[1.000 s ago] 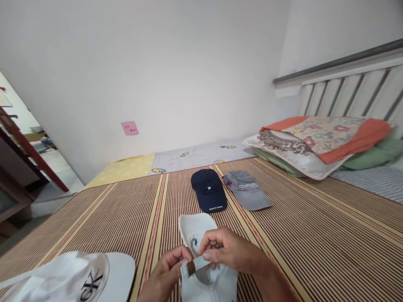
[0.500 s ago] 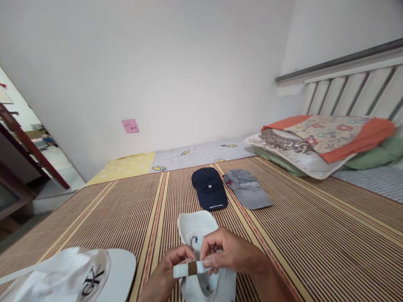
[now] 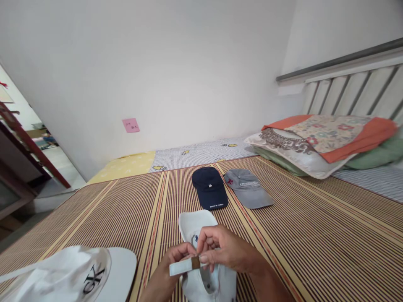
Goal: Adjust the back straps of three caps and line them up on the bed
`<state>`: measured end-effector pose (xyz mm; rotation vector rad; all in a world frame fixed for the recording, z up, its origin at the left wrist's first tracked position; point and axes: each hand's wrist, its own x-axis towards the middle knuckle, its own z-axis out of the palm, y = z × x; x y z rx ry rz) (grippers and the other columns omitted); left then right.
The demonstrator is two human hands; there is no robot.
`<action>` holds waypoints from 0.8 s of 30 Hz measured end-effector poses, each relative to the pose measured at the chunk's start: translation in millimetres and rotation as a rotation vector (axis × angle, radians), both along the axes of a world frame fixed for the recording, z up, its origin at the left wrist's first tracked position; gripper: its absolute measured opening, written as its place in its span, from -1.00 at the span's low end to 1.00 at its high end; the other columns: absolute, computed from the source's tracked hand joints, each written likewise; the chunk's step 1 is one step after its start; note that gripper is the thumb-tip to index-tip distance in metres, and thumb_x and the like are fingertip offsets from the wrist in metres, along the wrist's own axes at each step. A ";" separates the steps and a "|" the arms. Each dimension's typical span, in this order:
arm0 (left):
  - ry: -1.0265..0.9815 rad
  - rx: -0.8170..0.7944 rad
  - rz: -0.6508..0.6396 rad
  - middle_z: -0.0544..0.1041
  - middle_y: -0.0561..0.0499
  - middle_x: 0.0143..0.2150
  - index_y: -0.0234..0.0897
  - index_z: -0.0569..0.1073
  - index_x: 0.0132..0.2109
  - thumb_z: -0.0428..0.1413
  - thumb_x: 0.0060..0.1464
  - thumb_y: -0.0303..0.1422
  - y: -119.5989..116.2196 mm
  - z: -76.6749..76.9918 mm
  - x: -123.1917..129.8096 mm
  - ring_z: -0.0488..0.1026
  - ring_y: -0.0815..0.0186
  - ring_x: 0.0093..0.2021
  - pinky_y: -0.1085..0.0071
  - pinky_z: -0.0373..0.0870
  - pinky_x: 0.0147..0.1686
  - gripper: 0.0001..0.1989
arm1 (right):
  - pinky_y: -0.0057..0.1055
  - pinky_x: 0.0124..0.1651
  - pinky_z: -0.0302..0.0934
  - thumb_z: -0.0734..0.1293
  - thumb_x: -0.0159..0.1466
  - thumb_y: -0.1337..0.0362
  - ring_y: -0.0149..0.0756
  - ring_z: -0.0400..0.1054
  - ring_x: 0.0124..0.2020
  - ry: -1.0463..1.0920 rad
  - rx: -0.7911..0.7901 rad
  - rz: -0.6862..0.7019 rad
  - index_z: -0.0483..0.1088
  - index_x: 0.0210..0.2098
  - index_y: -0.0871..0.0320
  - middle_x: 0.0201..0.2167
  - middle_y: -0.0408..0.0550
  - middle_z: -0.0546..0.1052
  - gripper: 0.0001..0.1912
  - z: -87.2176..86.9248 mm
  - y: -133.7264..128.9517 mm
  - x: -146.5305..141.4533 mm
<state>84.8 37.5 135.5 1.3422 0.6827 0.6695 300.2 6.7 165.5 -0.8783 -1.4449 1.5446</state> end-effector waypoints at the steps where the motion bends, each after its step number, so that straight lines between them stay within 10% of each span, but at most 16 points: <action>1: -0.002 -0.009 0.003 0.45 0.05 -0.41 -0.27 0.48 -0.35 0.29 0.14 -0.06 0.2 -0.3 -0.6 0.18 0.36 -0.41 0.42 0.09 -0.38 -0.64 | -0.45 -0.36 0.31 0.55 0.15 0.11 -0.40 0.41 -0.48 -0.014 0.013 -0.016 0.50 -0.28 0.19 -0.48 -0.19 0.53 -0.69 0.3 -0.1 2.0; 7: -0.005 -0.021 0.036 0.31 0.13 -0.47 -0.28 0.46 -0.35 0.30 0.13 -0.07 2.3 -5.0 -6.0 0.07 0.38 -0.44 0.42 0.02 -0.41 -0.64 | -0.39 -0.15 0.27 0.44 0.31 0.04 -0.31 0.51 -0.26 -0.156 0.071 -0.042 0.59 -0.10 0.17 -0.28 -0.05 0.66 -0.67 -6.0 0.5 30.3; 24: -0.011 -0.028 0.021 0.31 0.12 -0.48 -0.28 0.47 -0.37 0.31 0.11 -0.04 6.8 -5.9 -6.4 0.04 0.38 -0.45 0.42 -0.02 -0.42 -0.61 | -0.47 -0.32 0.20 0.50 0.24 0.03 -0.39 0.42 -0.45 -0.089 0.061 0.052 0.62 -0.18 0.19 -0.44 -0.14 0.61 -0.66 -14.0 3.0 38.9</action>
